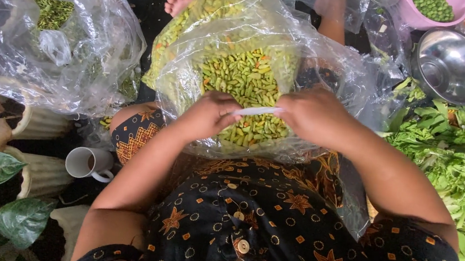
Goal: The person scoops green vegetables from a large plastic bag into smaller clear plastic bags using their hands. They then tie the smaller bags shut and place them aside.
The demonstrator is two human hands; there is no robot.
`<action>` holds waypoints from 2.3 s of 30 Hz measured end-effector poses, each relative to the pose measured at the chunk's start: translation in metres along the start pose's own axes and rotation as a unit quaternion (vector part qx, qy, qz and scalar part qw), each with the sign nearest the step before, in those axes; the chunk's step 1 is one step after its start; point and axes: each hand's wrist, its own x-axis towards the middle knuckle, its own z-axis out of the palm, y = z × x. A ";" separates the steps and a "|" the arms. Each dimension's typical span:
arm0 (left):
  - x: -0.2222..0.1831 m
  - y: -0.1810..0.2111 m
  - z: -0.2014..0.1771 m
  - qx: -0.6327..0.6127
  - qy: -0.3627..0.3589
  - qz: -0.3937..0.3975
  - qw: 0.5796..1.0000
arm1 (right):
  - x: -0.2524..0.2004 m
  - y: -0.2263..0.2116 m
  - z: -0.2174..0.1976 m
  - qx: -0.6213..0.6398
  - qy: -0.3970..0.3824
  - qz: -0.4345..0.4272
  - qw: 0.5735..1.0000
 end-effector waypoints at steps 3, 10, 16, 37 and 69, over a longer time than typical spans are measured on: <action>0.005 0.021 -0.023 0.152 0.083 0.065 0.983 | -0.009 -0.002 -0.013 0.151 -0.016 0.057 0.987; 0.056 0.010 -0.048 0.167 0.402 0.186 0.881 | 0.008 -0.010 0.055 0.543 0.130 -0.141 0.818; 0.041 0.051 -0.032 -0.340 0.227 0.210 0.888 | 0.065 0.054 0.108 0.390 0.256 -0.225 0.855; 0.017 0.011 0.068 -0.407 0.355 -0.203 0.817 | 0.066 -0.021 0.126 0.138 0.453 -0.015 0.881; 0.000 -0.019 0.085 -0.307 0.328 -0.202 0.870 | 0.081 0.003 0.185 0.079 0.396 -0.074 0.912</action>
